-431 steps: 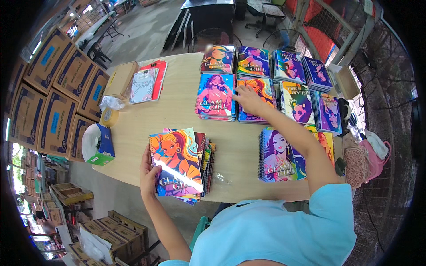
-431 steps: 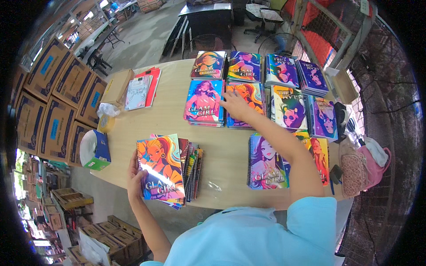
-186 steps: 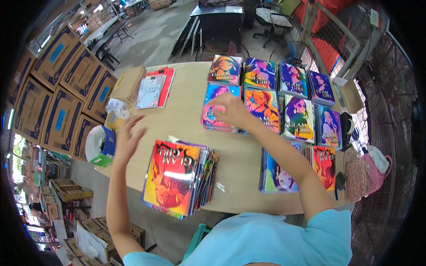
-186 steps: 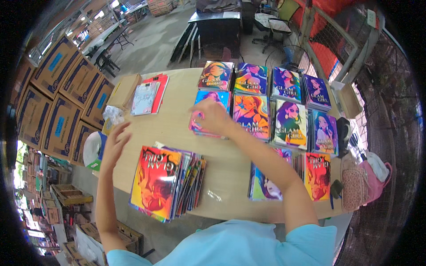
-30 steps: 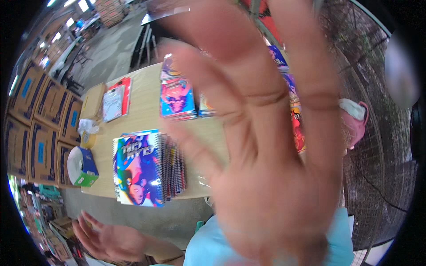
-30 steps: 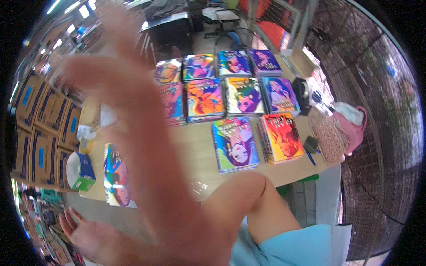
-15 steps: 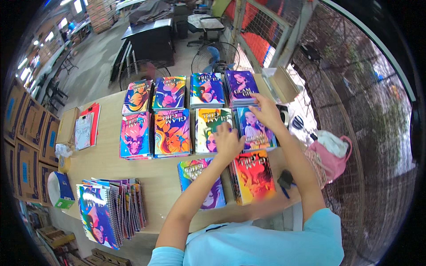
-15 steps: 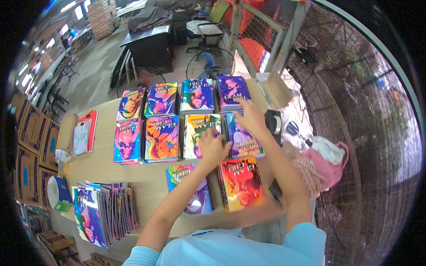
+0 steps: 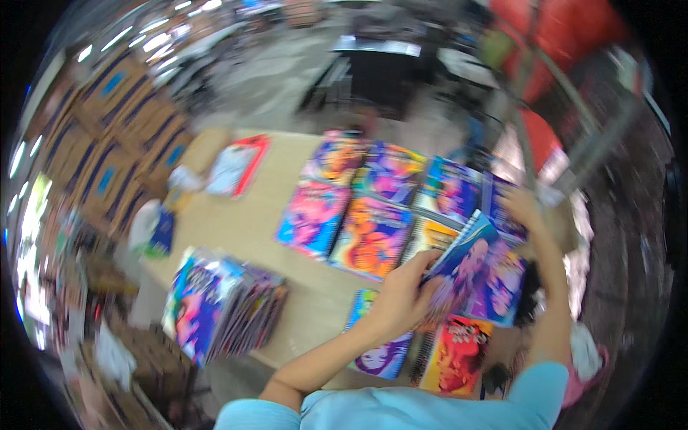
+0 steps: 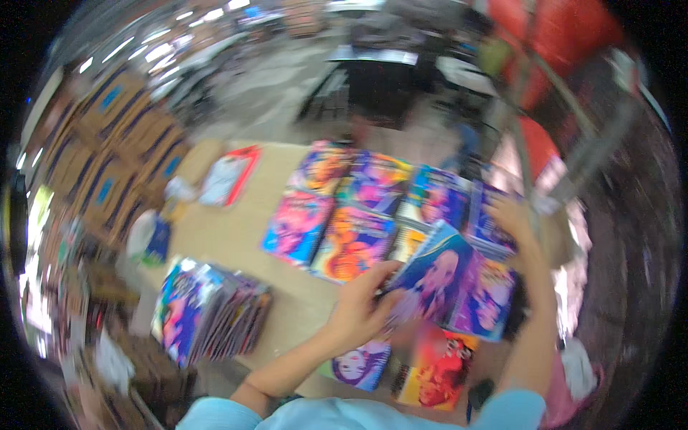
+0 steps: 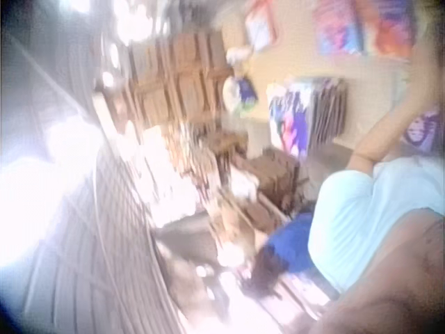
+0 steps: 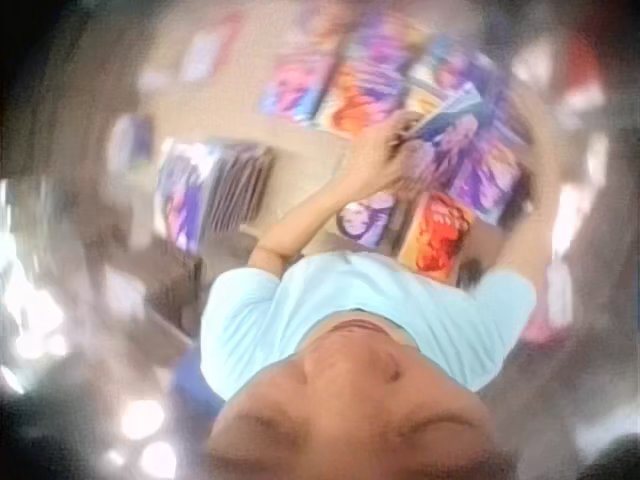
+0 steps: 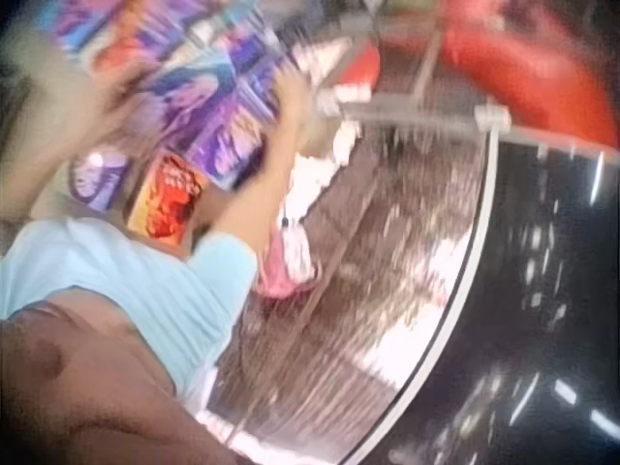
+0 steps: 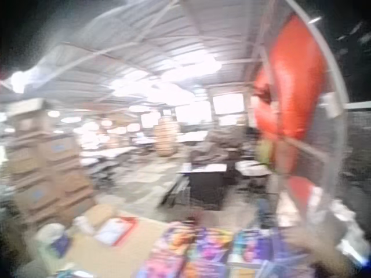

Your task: The person walks through a warehouse and approaches a table with stacks of notebooks. They pick up, flip through, and arrange the notebooks into neat piles on the table.

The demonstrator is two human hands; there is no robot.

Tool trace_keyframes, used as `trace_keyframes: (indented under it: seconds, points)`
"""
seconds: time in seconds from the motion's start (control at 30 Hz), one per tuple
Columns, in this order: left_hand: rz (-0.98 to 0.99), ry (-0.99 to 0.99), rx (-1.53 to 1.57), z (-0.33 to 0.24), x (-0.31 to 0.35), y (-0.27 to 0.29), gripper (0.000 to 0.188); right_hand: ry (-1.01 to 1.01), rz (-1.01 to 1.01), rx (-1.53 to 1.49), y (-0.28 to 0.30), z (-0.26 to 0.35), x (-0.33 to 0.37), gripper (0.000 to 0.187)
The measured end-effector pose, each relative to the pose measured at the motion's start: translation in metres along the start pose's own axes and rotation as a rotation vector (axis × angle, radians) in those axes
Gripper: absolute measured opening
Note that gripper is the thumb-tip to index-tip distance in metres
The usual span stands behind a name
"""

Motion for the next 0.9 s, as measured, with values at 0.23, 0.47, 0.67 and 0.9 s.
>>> trace_keyframes:
  seconds: [0.23,0.47,0.67,0.9]
  points:
    - [-0.494,0.362,-0.093,-0.001,0.226,0.295,0.048,-0.460,-0.685,-1.027,0.246,0.113,0.033,0.038]
    - [-0.194,0.687,-0.111,0.165,0.275,0.351,0.045,-0.344,-0.841,-1.957,0.304,0.413,-0.094,0.061]
    - [0.016,0.417,0.367,0.222,0.324,0.345,0.073,-0.521,-0.722,-1.472,0.294,0.605,-0.154,0.070]
    - [-0.621,-0.139,0.175,0.066,0.338,0.322,0.065,-0.526,-1.062,-1.610,0.285,0.547,-0.059,0.065]
Point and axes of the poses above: each hand's wrist, its own x-axis away from the middle knuckle, its own y-axis out of the back of the hand, z = x × y, the point moved 5 cm from there along -x, towards the middle knuckle, and after that the axes turned 12 degrees about z, right-handed, at the moved point
